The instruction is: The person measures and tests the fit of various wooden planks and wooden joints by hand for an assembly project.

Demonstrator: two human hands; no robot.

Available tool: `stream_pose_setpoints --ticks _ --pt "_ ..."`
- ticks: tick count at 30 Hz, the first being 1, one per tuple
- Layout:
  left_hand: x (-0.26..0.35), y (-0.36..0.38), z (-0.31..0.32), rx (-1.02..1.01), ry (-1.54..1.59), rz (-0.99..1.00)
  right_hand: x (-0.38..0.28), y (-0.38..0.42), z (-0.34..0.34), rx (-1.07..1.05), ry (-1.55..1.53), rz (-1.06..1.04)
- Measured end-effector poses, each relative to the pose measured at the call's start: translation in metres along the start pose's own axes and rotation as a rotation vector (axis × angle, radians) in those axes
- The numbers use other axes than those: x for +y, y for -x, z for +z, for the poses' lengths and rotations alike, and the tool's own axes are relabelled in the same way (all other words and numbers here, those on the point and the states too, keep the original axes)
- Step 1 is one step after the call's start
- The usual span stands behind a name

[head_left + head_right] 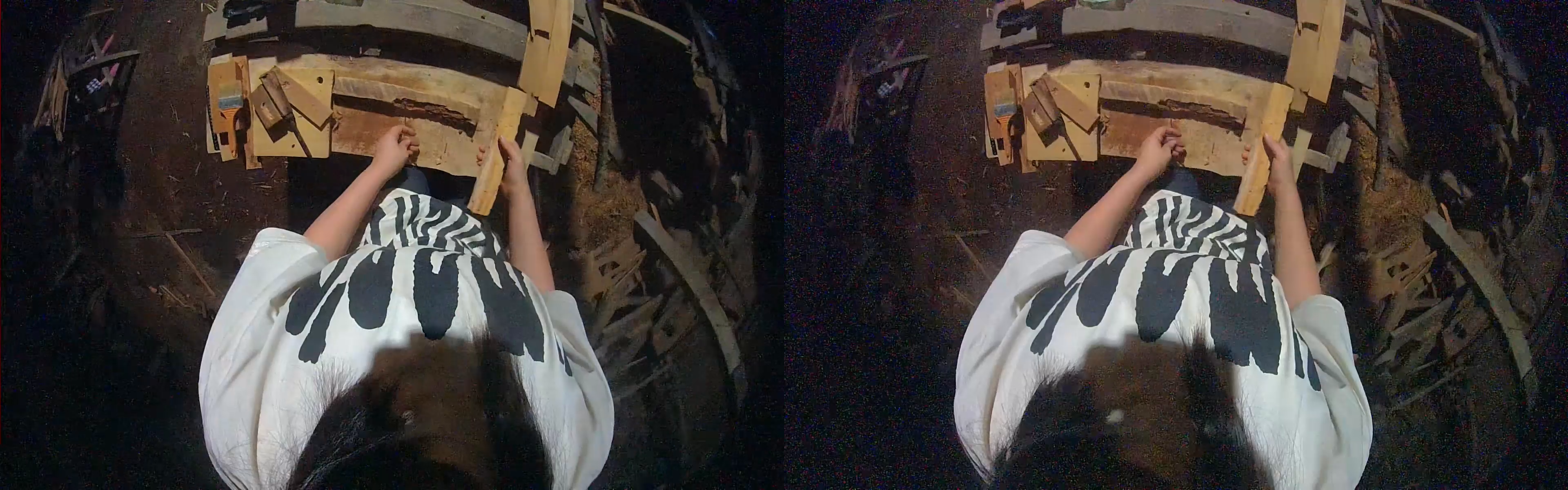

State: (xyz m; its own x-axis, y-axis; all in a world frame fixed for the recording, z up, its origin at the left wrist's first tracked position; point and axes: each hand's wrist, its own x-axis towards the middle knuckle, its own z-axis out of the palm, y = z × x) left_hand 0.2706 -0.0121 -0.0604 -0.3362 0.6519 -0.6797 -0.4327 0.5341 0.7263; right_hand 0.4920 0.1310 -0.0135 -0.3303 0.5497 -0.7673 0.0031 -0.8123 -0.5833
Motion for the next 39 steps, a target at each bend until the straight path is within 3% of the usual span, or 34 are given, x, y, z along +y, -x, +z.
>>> stream_pose_setpoints --ticks 6,9,16,18,19,21,22,24,31,39 --pt "0.0 -0.011 0.003 -0.238 -0.165 -0.047 0.0 0.011 0.004 0.052 0.201 -0.06" --pt "-0.001 -0.01 0.01 -0.185 -0.023 -0.129 0.009 0.011 0.009 0.038 0.211 -0.062" --pt "0.002 -0.012 0.006 -0.186 0.027 -0.113 0.027 0.014 0.015 0.003 0.162 -0.067" --pt "-0.021 -0.027 -0.002 -0.186 0.035 0.011 0.031 0.015 0.015 -0.028 0.175 -0.087" --pt "-0.004 -0.017 0.001 -0.187 0.031 0.01 0.034 0.015 0.013 -0.026 0.17 -0.087" --pt "0.027 0.001 0.005 0.041 -0.436 0.013 0.038 0.014 0.01 -0.01 0.202 -0.105" --pt "0.021 -0.001 0.002 0.04 -0.438 0.012 0.04 0.014 0.009 -0.008 0.2 -0.104" --pt "0.01 -0.003 -0.003 0.141 -0.831 0.346 0.042 0.014 0.006 0.032 0.188 -0.134" --pt "-0.003 -0.004 -0.003 0.165 -0.809 0.389 0.051 0.009 -0.007 0.035 0.267 -0.112" --pt "-0.002 -0.002 -0.015 0.328 -0.792 0.426 0.04 0.024 0.015 0.08 0.269 -0.127"
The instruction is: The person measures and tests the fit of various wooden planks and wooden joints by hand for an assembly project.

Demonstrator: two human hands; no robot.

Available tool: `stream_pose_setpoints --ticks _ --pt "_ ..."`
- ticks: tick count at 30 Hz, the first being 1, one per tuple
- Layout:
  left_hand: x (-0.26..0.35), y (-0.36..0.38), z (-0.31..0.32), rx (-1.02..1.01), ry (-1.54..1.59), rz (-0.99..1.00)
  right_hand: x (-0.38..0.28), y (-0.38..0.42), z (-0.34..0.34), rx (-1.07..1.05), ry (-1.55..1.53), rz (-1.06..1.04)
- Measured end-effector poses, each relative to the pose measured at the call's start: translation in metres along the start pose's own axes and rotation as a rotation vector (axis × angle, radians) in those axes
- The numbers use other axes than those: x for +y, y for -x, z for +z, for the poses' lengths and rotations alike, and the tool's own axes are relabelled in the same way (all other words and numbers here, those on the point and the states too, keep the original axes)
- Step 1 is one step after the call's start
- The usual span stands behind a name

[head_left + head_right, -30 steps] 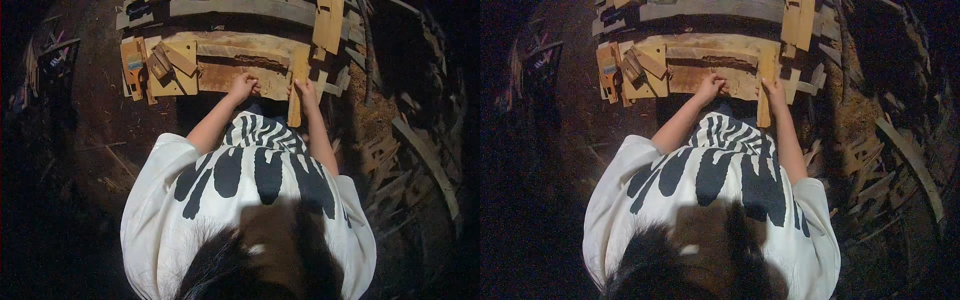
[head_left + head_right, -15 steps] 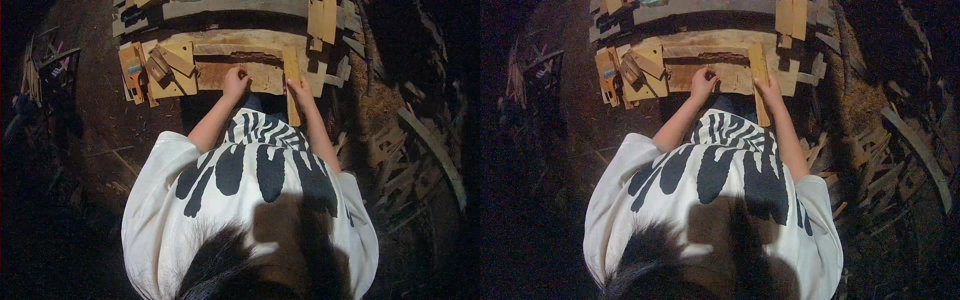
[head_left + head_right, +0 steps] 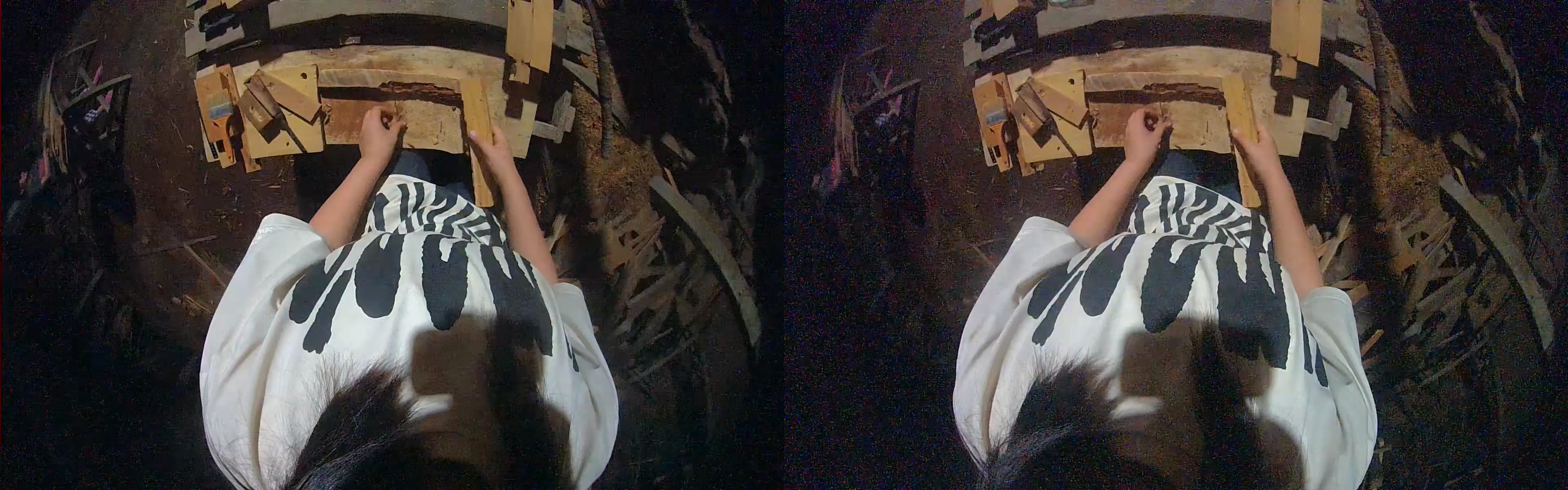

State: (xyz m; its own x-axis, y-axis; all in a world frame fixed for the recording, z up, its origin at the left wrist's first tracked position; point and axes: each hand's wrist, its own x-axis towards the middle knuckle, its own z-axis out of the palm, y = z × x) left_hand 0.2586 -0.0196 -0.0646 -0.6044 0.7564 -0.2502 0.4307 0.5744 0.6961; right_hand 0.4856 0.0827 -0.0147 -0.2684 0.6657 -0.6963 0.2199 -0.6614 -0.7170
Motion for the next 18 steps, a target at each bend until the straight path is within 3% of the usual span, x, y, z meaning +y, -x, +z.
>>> stream_pose_setpoints --ticks 7,10,15,18 --pt "-0.007 0.003 -0.001 -0.057 -0.095 0.019 0.021 -0.014 -0.01 -0.017 0.134 0.007" --pt "-0.004 0.003 0.0 -0.023 -0.154 0.113 0.02 -0.014 -0.011 -0.024 0.256 -0.064" --pt "-0.012 -0.001 0.009 -0.186 -0.266 0.27 0.022 -0.018 -0.013 -0.014 0.411 -0.038" --pt "-0.01 -0.002 0.005 -0.264 -0.231 0.189 -0.008 0.003 0.002 -0.067 0.2 0.046"
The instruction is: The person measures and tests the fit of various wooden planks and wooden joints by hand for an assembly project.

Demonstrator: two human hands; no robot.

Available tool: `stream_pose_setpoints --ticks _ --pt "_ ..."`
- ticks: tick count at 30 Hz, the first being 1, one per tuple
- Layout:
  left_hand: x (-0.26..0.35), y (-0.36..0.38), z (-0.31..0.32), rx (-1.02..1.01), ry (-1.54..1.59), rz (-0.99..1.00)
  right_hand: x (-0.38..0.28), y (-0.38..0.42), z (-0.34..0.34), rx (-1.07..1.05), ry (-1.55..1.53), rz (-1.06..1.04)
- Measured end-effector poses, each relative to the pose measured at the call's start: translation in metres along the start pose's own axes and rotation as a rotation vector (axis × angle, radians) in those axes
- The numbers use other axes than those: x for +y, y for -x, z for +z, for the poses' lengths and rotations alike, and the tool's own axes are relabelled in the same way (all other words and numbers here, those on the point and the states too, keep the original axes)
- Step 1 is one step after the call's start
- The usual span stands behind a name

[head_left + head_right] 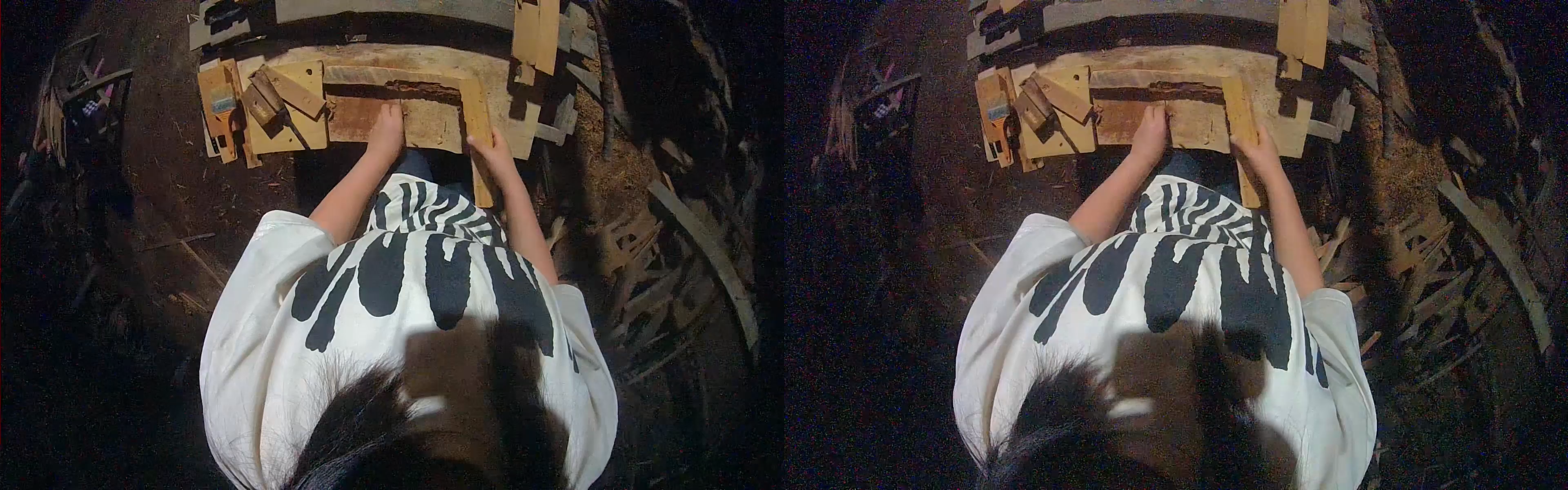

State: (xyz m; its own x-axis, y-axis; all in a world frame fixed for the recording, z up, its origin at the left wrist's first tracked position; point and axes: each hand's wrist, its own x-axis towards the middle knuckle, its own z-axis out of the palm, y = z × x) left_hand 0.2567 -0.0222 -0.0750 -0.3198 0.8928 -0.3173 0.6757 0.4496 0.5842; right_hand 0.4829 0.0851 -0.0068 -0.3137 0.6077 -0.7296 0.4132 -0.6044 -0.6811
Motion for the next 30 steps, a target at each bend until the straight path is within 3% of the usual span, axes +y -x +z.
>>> stream_pose_setpoints --ticks 4,6,10,12,15,17,19,21,22,30 --pt "-0.008 -0.002 0.006 0.044 0.052 -0.054 -0.003 0.016 -0.003 -0.009 0.05 0.005" --pt "-0.014 -0.001 0.009 0.316 0.129 0.023 -0.005 0.028 -0.007 -0.01 0.005 0.064" --pt "-0.017 0.002 -0.012 0.227 0.154 -0.086 0.038 0.016 -0.026 -0.101 0.073 0.088" --pt "-0.024 -0.001 -0.018 0.343 0.219 -0.092 0.042 0.017 -0.03 -0.158 0.053 0.112" --pt "-0.012 -0.003 -0.043 0.293 0.441 -0.151 0.043 0.025 -0.021 -0.07 -0.166 0.2" --pt "-0.013 -0.01 -0.04 0.302 0.502 -0.131 0.045 0.028 -0.017 -0.037 -0.145 0.201" --pt "-0.005 -0.018 -0.043 0.382 0.324 0.141 0.04 0.031 -0.01 -0.007 -0.124 0.202" --pt "0.004 -0.028 -0.042 0.422 0.255 0.167 0.032 0.032 -0.007 0.098 0.161 -0.012" --pt "0.007 -0.033 -0.04 0.461 0.183 0.196 0.029 0.031 -0.006 0.096 0.166 -0.012" --pt "0.012 -0.047 -0.018 0.446 0.083 0.1 0.014 0.027 0.006 0.044 0.196 -0.089"
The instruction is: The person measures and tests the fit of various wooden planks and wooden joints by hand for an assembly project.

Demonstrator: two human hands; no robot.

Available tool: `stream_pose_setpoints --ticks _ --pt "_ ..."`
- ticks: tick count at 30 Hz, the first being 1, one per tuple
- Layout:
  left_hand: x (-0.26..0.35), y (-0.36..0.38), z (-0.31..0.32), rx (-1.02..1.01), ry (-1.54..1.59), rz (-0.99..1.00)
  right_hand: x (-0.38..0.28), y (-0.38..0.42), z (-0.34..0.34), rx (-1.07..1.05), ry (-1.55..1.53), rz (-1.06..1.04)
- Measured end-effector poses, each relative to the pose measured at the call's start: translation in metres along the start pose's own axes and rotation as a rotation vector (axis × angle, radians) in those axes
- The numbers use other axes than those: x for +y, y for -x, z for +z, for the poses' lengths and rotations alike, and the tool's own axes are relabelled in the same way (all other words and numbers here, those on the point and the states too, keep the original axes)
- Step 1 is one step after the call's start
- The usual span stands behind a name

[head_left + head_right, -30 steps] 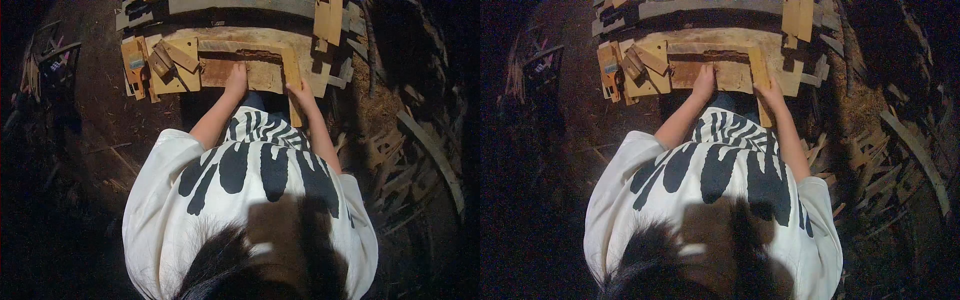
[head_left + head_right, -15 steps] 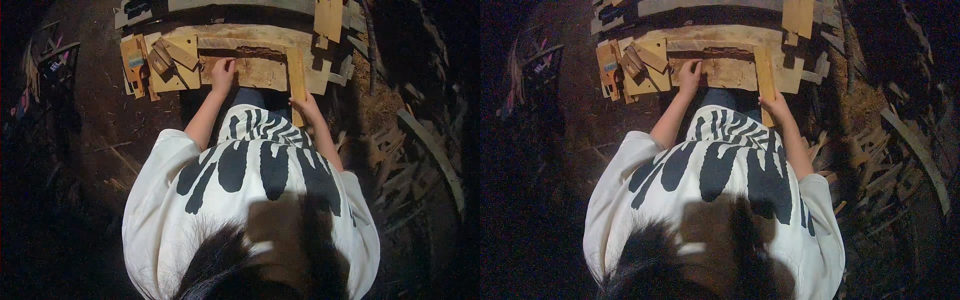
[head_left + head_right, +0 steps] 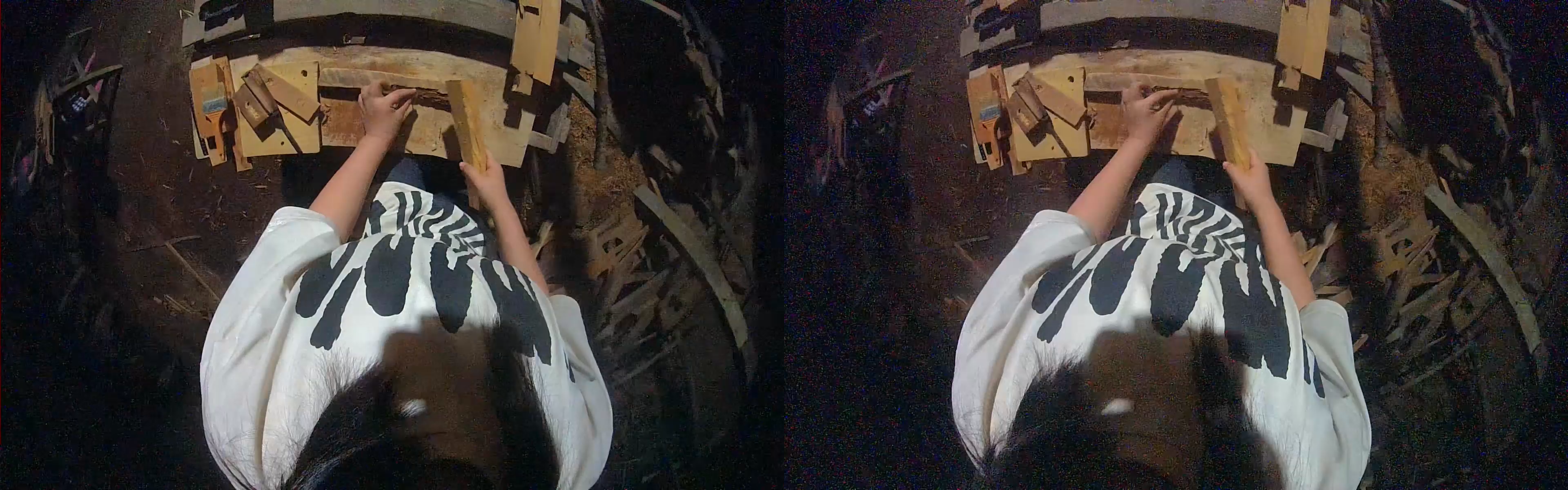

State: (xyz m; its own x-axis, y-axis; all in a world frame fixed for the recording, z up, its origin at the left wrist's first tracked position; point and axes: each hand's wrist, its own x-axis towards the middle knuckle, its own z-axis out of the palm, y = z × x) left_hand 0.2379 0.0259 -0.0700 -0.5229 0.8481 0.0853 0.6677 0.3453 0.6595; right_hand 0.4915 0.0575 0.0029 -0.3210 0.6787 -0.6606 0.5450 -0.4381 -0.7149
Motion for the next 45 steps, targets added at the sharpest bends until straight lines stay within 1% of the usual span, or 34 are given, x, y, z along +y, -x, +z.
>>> stream_pose_setpoints --ticks 3,4,5,7,11,13,16,17,19,23,25,26,28,31,35,37,38,40,41,43,45 --pt "0.0 -0.001 0.005 0.003 0.005 -0.035 -0.015 0.003 0.009 0.013 0.078 -0.041" --pt "-0.001 -0.001 0.007 0.012 -0.003 -0.053 -0.011 0.0 0.011 -0.001 0.148 -0.065" --pt "-0.001 -0.001 0.008 0.017 0.0 -0.057 -0.011 -0.002 0.012 -0.003 0.154 -0.067" --pt "-0.001 -0.002 0.01 0.064 -0.005 -0.037 -0.014 -0.004 0.016 0.026 0.276 -0.198" --pt "-0.002 -0.004 0.009 0.062 0.027 -0.05 -0.023 -0.001 0.021 0.023 0.291 -0.218" --pt "-0.002 -0.005 0.009 0.064 0.049 -0.039 -0.03 0.003 0.022 0.015 0.187 -0.26" --pt "0.002 -0.007 0.008 0.046 0.043 -0.097 -0.019 -0.002 0.021 0.027 0.287 -0.287" --pt "0.003 -0.008 0.006 0.047 0.046 -0.097 -0.016 -0.005 0.02 0.028 0.29 -0.286" --pt "-0.001 -0.008 0.004 0.012 0.037 -0.086 -0.015 -0.008 0.018 -0.021 0.516 -0.233" --pt "-0.002 -0.009 0.003 -0.013 0.003 -0.102 -0.014 -0.007 0.017 -0.063 0.449 -0.199" --pt "-0.001 -0.009 0.002 0.011 -0.002 -0.085 -0.015 -0.004 0.017 -0.022 0.428 -0.314" --pt "-0.001 -0.01 0.001 0.013 -0.004 -0.085 -0.013 -0.007 0.018 -0.024 0.427 -0.316" --pt "-0.002 -0.009 0.002 -0.009 -0.036 -0.08 -0.009 -0.014 0.019 -0.021 0.559 -0.193" --pt "0.0 -0.01 0.001 0.012 -0.01 -0.081 -0.009 -0.01 0.016 -0.017 0.475 -0.256" --pt "0.005 -0.01 -0.003 0.02 -0.031 -0.088 -0.016 -0.007 0.015 -0.019 0.468 -0.258" --pt "0.003 -0.012 -0.001 0.01 -0.025 -0.098 -0.018 -0.009 0.016 -0.015 0.593 -0.18" --pt "0.003 -0.013 -0.001 0.016 -0.024 -0.097 -0.02 -0.009 0.014 -0.014 0.596 -0.186" --pt "0.006 -0.011 -0.004 0.016 0.004 -0.081 -0.02 -0.004 0.013 -0.037 0.429 -0.276" --pt "0.005 -0.012 -0.005 0.014 0.004 -0.082 -0.02 -0.007 0.014 -0.038 0.429 -0.275" --pt "0.001 -0.011 -0.001 0.011 -0.02 -0.074 -0.021 -0.013 0.016 -0.046 0.541 -0.202" --pt "0.002 -0.011 0.0 0.002 -0.006 -0.086 -0.019 -0.011 0.015 -0.037 0.531 -0.216"
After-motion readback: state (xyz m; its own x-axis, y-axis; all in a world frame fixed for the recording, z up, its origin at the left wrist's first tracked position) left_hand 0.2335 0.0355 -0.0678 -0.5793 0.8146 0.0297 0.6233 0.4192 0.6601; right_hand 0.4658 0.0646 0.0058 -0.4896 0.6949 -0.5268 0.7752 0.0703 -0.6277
